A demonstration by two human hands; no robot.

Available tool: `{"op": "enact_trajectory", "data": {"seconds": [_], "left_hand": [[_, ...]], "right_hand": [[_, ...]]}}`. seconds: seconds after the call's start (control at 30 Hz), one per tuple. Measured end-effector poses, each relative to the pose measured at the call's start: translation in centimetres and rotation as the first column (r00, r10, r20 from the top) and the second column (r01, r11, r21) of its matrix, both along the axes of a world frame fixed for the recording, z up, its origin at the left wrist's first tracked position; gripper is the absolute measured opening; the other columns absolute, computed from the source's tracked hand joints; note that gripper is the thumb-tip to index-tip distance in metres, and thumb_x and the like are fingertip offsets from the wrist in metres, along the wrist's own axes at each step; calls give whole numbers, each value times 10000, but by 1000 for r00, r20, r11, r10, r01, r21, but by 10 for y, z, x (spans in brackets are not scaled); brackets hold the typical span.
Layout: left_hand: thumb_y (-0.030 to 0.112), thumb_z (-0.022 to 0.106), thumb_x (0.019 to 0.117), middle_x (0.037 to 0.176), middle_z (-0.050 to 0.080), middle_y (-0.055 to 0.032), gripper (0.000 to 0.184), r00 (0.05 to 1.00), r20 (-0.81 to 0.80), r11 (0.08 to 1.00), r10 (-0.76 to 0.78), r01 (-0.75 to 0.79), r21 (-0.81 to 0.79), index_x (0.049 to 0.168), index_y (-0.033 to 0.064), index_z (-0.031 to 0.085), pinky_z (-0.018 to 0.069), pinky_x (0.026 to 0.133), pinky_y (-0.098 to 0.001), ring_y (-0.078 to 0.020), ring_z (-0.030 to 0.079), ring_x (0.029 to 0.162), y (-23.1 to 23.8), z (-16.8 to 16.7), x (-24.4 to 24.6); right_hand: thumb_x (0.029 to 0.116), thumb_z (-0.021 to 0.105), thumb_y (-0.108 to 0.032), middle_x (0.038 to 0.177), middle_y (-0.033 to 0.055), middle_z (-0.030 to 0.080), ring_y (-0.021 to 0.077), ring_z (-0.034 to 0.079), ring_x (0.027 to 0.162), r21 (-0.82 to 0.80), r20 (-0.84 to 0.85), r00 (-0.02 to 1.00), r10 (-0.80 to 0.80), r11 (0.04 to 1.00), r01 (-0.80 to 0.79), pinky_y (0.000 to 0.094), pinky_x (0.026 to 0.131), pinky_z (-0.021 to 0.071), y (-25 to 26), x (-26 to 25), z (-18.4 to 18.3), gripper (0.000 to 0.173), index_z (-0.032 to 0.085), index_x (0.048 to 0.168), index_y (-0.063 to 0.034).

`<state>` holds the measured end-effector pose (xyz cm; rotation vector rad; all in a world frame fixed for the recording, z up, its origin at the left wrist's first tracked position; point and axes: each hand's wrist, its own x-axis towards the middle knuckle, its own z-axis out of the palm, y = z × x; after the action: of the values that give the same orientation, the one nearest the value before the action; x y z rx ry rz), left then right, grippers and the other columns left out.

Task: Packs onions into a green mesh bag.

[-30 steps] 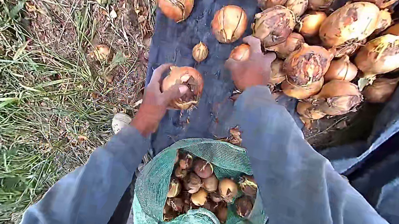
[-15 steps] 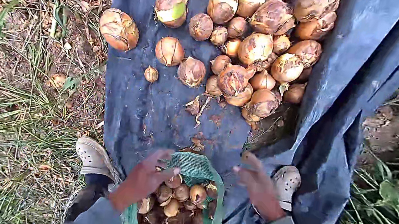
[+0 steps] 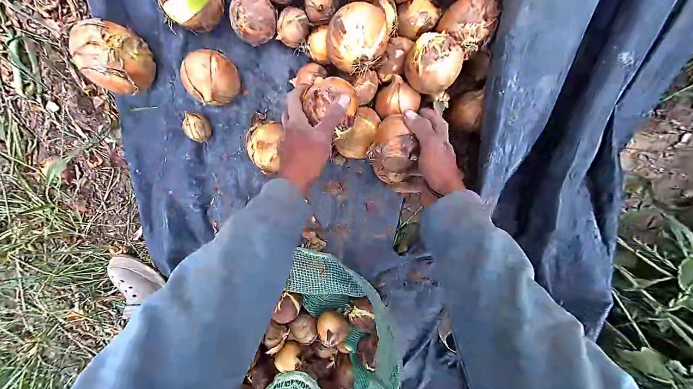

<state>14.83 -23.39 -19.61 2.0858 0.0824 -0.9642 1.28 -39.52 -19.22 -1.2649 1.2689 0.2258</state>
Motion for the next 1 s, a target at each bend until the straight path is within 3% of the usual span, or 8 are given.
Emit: {"op": "enact_trajectory", "data": {"seconds": [0.13,0.23,0.37,0.63,0.77,0.87,0.93,1.0], "left_hand": [[610,629,945,1536,441,-157,761,973,-223,991,56,-81,-103,1564,260,359,542,935,-656,-362,533,1336,12,11,2],[593,561,989,1540,460,-101,664,921,-382,979,73,-138,-147,1562,335,347,507,934,-718,-383,519,1354,13,18,10],[603,575,972,1553,451,-92,660,885,-464,974,34,-134,-184,1561,406,352,463,946,-771,-405,472,1396,15,17,14],[470,576,1006,1242,672,-125,469,840,-492,964,-227,124,-234,1419,251,548,610,817,-501,-297,690,1075,46,36,7],[428,607,987,1238,671,-122,510,762,-599,969,-246,193,-153,1449,233,520,594,835,-510,-280,685,1038,127,104,-43],[512,725,868,1329,637,-145,732,588,-734,921,-340,367,-132,1475,164,509,552,1005,-507,-270,655,1172,227,130,-105],[425,750,905,1382,615,-186,671,495,-746,809,-446,580,-99,1470,135,535,516,1053,-552,-325,632,1233,269,144,-132],[371,680,956,1447,568,-157,538,638,-534,705,-555,701,105,1441,164,575,492,1086,-540,-329,574,1316,270,152,-130]], "right_hand": [[917,657,-595,1353,152,614,313,659,1120,77,10,999,47,996,-48,578,855,563,13,-6,5,696,445,1509,-295],[947,629,-530,1262,88,640,215,659,1072,121,102,994,-43,992,30,471,859,574,13,-6,-3,579,510,1422,-221],[948,589,-591,1157,98,677,340,684,984,313,29,991,-128,943,113,601,667,580,2,-8,-1,479,550,1341,-318],[927,552,-555,1219,102,687,340,704,961,405,-13,985,170,902,-150,562,612,585,26,-30,16,547,524,1451,-401],[948,563,-449,1210,47,674,165,670,866,473,109,959,260,835,-280,376,646,569,104,-90,67,535,533,1460,-300],[977,617,-402,1334,148,633,256,669,1057,675,96,895,436,632,-380,488,867,571,189,-154,103,597,492,1514,-175],[962,707,-404,1396,204,610,331,624,1238,717,136,731,668,443,-539,558,1055,502,219,-172,117,637,513,1510,-144],[947,719,-396,1463,204,551,344,555,1336,601,57,668,742,509,-616,563,1131,441,207,-153,114,635,528,1509,-170]]}}
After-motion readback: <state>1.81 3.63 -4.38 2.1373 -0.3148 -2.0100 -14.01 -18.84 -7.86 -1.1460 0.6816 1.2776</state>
